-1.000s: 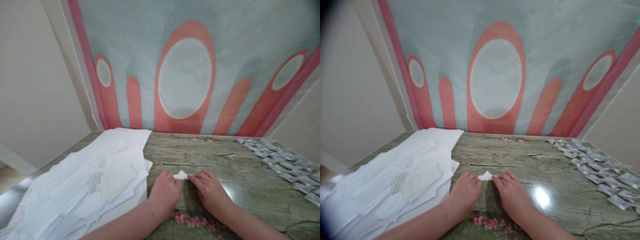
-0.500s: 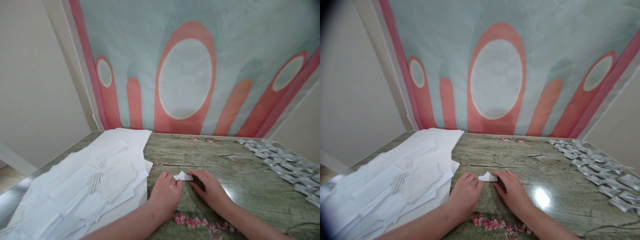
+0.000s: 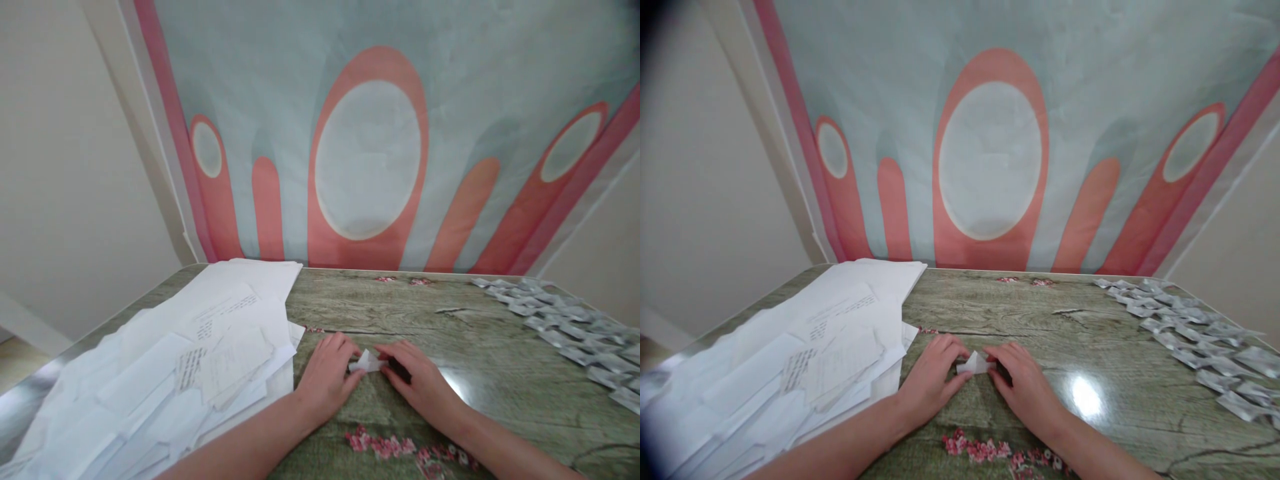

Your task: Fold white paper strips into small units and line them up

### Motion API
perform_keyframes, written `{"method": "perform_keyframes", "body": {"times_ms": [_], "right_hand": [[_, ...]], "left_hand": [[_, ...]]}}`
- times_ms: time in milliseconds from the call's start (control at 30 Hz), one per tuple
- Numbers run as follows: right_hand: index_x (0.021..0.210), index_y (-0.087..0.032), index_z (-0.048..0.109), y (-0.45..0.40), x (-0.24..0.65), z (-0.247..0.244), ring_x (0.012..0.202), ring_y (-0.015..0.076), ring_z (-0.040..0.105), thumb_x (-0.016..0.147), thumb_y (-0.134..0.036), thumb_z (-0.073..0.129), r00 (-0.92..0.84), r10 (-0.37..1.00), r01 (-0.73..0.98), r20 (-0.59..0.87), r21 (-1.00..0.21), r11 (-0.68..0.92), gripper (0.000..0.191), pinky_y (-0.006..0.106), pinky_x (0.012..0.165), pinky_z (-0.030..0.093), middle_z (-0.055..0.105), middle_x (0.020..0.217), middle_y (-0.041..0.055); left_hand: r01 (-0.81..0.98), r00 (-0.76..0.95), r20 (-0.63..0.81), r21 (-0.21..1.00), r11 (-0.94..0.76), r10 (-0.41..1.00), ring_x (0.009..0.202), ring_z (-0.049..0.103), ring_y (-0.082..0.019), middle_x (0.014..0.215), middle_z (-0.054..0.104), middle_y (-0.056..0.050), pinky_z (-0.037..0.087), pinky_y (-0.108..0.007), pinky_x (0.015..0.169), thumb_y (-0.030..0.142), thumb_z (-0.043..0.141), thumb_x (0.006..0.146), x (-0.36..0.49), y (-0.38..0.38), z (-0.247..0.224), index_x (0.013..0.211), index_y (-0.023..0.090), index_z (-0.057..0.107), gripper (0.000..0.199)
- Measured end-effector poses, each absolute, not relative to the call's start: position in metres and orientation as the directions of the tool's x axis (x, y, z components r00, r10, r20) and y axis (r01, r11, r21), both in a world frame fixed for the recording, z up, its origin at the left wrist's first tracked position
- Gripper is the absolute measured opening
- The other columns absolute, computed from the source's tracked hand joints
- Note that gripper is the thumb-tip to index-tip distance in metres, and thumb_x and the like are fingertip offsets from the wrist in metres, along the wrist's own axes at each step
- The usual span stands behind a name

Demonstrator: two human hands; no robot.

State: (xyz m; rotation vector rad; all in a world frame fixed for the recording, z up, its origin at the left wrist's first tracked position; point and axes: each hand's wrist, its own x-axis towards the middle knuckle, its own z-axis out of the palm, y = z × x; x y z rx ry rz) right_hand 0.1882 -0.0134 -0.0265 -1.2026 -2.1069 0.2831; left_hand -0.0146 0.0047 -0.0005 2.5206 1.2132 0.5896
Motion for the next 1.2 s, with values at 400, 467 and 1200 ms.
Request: {"method": "perform_keyframes", "body": {"times_ms": [400, 467, 1200], "right_hand": [[0.105, -0.022, 0.056, -0.0185, 0.1857, -0.0228, 0.078, 0.0185, 0.057, 0.084, -0.012, 0.046, -0.408, 0.745, 0.617, 0.527, -0.443, 0.651, 0.025, 0.034, 0.071, 0.047, 0.062, 0.081, 0.0041], [0.105, -0.022, 0.056, -0.0199, 0.1855, -0.0215, 0.078, 0.0186, 0.057, 0.085, -0.013, 0.046, -0.412, 0.737, 0.610, 0.536, -0.439, 0.660, 0.024, 0.034, 0.071, 0.047, 0.062, 0.082, 0.0044], [0.094, -0.026, 0.065, -0.0207, 0.1891, -0.0196, 0.086, 0.0210, 0.055, 0.080, -0.016, 0.057, -0.247, 0.585, 0.690, 0.773, -0.284, 0.666, 0.018, 0.040, 0.075, 0.045, 0.058, 0.092, 0.0054]], "left_hand": [[0.555, 0.591, 0.324, 0.502, -0.663, 0.739, 0.095, 0.048, -0.016, 0.097, 0.054, -0.002, 0.038, -0.028, 0.084, 0.020, 0.061, 0.078, -0.0149, 0.0036, 0.0036, 0.083, 0.019, 0.058, 0.006], [0.562, 0.565, 0.328, 0.518, -0.644, 0.757, 0.093, 0.048, -0.017, 0.095, 0.054, -0.002, 0.039, -0.029, 0.083, 0.020, 0.062, 0.077, -0.0146, 0.0036, 0.0043, 0.084, 0.019, 0.057, 0.009], [0.329, 0.341, 0.318, 0.841, -0.429, 0.885, 0.086, 0.053, -0.015, 0.085, 0.056, -0.001, 0.038, -0.026, 0.079, 0.009, 0.065, 0.069, -0.0060, 0.0032, 0.0002, 0.065, 0.016, 0.057, 0.011]]}}
